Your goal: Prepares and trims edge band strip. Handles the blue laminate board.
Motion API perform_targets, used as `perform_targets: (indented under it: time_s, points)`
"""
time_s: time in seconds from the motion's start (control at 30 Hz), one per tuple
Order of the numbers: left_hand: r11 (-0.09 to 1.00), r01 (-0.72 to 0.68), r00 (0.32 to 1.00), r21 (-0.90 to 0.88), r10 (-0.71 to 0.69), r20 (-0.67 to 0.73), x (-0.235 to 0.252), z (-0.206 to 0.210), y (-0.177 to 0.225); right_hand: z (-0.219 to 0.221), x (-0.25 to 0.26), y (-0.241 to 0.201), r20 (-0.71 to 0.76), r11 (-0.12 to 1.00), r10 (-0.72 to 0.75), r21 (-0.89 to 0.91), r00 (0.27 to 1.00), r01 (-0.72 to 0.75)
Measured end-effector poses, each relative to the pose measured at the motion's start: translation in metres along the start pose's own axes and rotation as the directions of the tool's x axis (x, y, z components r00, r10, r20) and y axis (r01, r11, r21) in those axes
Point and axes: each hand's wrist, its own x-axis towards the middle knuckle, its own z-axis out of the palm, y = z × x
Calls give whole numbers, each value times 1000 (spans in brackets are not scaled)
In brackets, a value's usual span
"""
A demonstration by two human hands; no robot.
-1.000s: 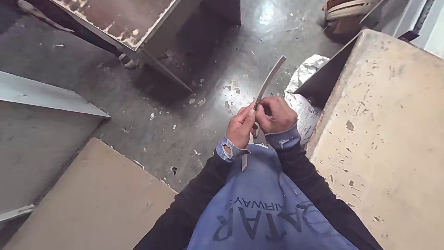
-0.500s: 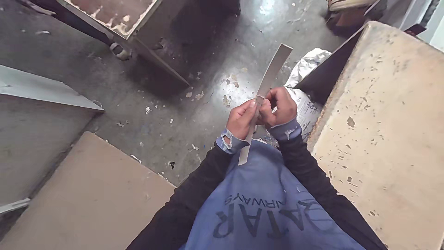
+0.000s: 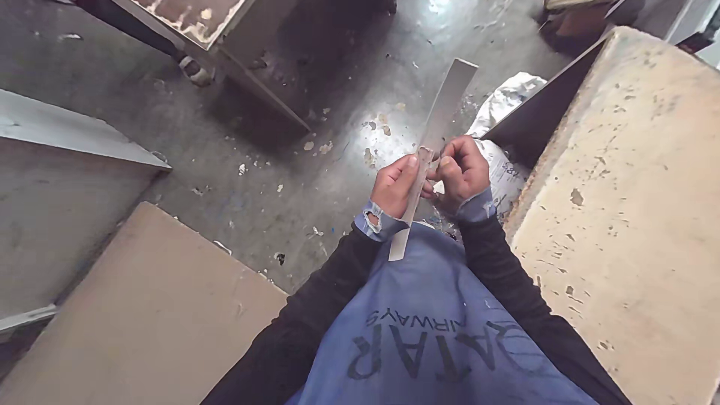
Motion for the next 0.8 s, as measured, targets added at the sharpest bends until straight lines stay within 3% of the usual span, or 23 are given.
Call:
perform_targets:
  time_s: [0.1,0.33,0.47,0.63,0.8]
  points:
    - [998,44,999,-49,-45,-16,6,-5,-4,2,3,0,-27,992,29,122,999,-25]
    - [992,85,995,-91,-88,-37,7,-7,-2,4,6,0,-121,953,143,-252,982,-170]
    - [989,105,992,-105,-112,-58,6,-3,0,6,12,-4,-173,970,229,-40,958,-239]
    - [987,102,994,-125,-106,-24,6,-1,-1,2,20,-7,-74,956,260,160,963,-246]
    - [986,93,995,-135,-98,-31,5,2,-1,9,21,-6,10,806,416,459,909,-374]
